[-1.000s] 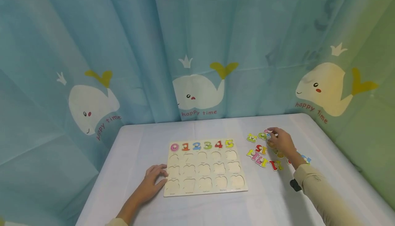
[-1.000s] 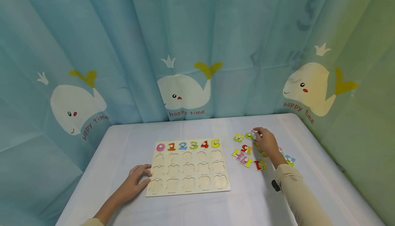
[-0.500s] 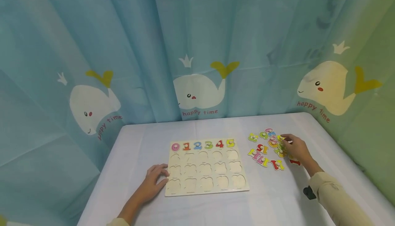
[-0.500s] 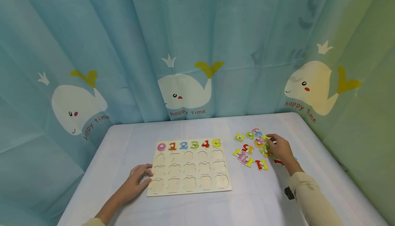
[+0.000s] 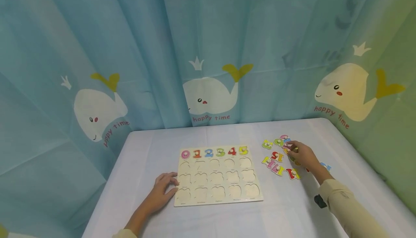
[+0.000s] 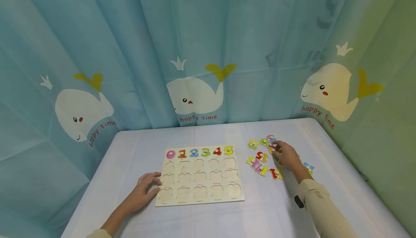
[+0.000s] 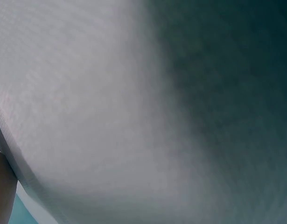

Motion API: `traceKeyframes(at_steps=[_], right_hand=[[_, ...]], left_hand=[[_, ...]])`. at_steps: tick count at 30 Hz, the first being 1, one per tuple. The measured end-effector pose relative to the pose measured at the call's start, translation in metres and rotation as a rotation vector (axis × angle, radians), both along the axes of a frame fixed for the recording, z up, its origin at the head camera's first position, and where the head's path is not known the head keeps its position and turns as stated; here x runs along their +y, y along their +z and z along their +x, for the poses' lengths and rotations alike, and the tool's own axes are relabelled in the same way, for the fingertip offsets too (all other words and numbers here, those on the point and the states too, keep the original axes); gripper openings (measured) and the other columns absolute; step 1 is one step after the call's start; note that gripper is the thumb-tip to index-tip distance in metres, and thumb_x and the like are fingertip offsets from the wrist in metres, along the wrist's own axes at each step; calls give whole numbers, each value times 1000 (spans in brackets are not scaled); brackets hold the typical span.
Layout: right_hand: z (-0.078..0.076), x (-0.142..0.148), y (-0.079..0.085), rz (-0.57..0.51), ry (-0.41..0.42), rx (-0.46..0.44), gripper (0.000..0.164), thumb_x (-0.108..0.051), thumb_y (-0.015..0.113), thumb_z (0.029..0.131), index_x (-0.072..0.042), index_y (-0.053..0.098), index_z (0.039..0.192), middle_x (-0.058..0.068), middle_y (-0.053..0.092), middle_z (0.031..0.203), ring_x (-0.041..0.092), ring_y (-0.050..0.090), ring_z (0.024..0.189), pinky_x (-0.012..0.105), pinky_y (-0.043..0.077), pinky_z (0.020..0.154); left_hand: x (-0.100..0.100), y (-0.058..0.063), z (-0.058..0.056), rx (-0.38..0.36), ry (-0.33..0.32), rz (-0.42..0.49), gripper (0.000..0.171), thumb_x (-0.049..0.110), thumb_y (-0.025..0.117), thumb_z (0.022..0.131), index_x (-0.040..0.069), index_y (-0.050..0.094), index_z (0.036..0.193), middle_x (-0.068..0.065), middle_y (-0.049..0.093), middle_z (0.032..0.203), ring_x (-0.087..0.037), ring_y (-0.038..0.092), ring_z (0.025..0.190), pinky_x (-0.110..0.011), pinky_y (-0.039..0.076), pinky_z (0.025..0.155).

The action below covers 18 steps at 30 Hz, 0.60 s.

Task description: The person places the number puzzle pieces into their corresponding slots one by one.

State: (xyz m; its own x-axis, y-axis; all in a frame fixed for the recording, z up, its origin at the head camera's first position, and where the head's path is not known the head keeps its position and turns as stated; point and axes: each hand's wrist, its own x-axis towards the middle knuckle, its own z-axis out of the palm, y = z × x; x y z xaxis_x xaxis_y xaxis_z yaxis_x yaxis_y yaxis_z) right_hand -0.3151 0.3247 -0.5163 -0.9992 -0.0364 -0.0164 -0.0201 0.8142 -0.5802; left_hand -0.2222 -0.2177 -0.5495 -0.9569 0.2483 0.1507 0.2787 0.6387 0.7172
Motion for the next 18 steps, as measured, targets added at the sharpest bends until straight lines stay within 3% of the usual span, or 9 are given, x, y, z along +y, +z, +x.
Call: traceKeyframes(at_steps=[6,13,18], right_hand=[[-5,-4,0,19,5,18,40,-7,59,92,3,46,129,21,57,109,27,53,85,32,48,65],[-8,-6,-5,25,30,86,31,-2,59,91,2,54,121,20,60,106,32,55,90,50,46,81],[-6,-3,-9,38,55,132,27,-1,59,91,3,55,118,17,62,98,31,56,87,47,47,76]], left_hand=[[-2,2,-1,-10,7,-8,18,11,66,86,25,58,92,-5,51,131,-35,28,130,-63,17,104],[-2,1,-1,-3,5,10,18,10,66,85,25,58,92,-4,52,131,-35,28,130,-64,16,104],[-1,-2,-1,-21,5,-4,18,11,66,86,26,57,92,-4,51,131,-36,27,130,-63,16,105]])
